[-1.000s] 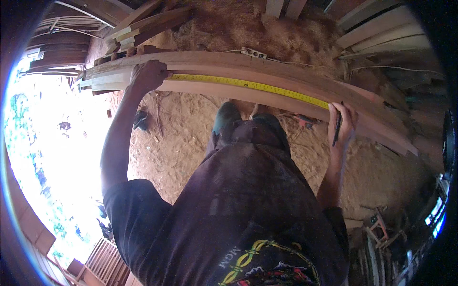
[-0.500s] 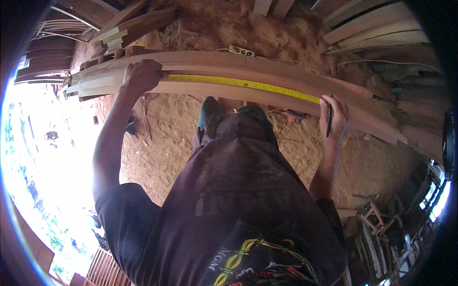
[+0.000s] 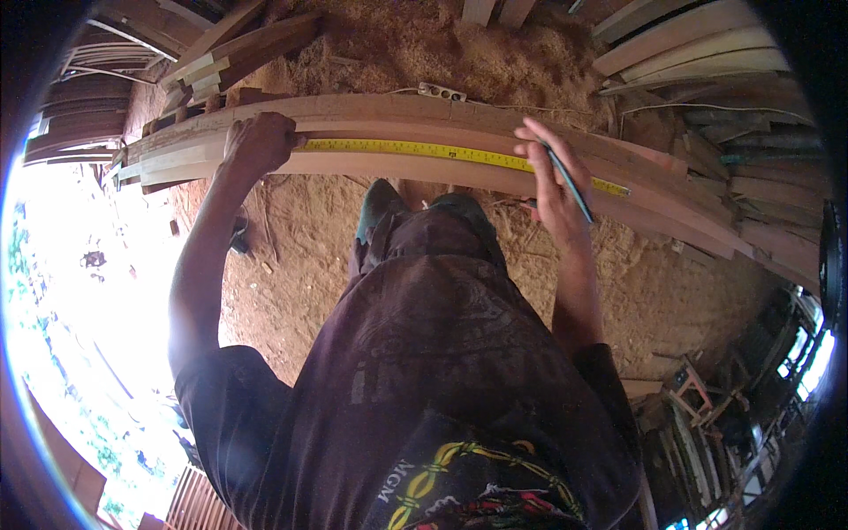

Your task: The person measures a long wooden plank using a tape measure and marks measurement points with a pencil. The person repeatedly adjusts the tape measure along the plank and makes multiple marks at different intervals.

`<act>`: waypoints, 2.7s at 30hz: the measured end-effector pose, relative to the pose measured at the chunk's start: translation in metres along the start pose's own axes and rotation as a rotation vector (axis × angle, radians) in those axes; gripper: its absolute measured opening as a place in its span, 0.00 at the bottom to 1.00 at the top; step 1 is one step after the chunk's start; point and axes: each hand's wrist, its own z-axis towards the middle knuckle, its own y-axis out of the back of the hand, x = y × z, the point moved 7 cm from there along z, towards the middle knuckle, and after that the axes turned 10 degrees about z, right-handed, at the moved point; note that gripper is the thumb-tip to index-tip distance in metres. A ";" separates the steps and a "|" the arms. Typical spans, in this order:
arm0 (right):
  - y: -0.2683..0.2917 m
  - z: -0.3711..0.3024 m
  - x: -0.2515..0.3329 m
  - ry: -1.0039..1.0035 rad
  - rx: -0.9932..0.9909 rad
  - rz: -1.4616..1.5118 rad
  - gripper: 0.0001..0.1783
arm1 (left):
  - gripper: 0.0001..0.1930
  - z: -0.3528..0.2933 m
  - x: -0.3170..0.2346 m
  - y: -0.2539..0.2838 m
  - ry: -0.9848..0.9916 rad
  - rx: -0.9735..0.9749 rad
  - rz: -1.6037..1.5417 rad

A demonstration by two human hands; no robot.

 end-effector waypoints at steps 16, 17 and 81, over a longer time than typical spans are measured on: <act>-0.072 -0.020 0.006 0.311 0.291 -0.404 0.17 | 0.18 0.002 0.001 -0.004 -0.010 -0.072 -0.008; -0.074 -0.023 0.007 0.316 0.293 -0.414 0.18 | 0.18 0.002 0.001 -0.003 -0.013 -0.073 -0.003; -0.114 -0.038 0.006 0.156 0.297 -0.306 0.23 | 0.19 0.000 0.001 -0.008 -0.045 -0.106 -0.022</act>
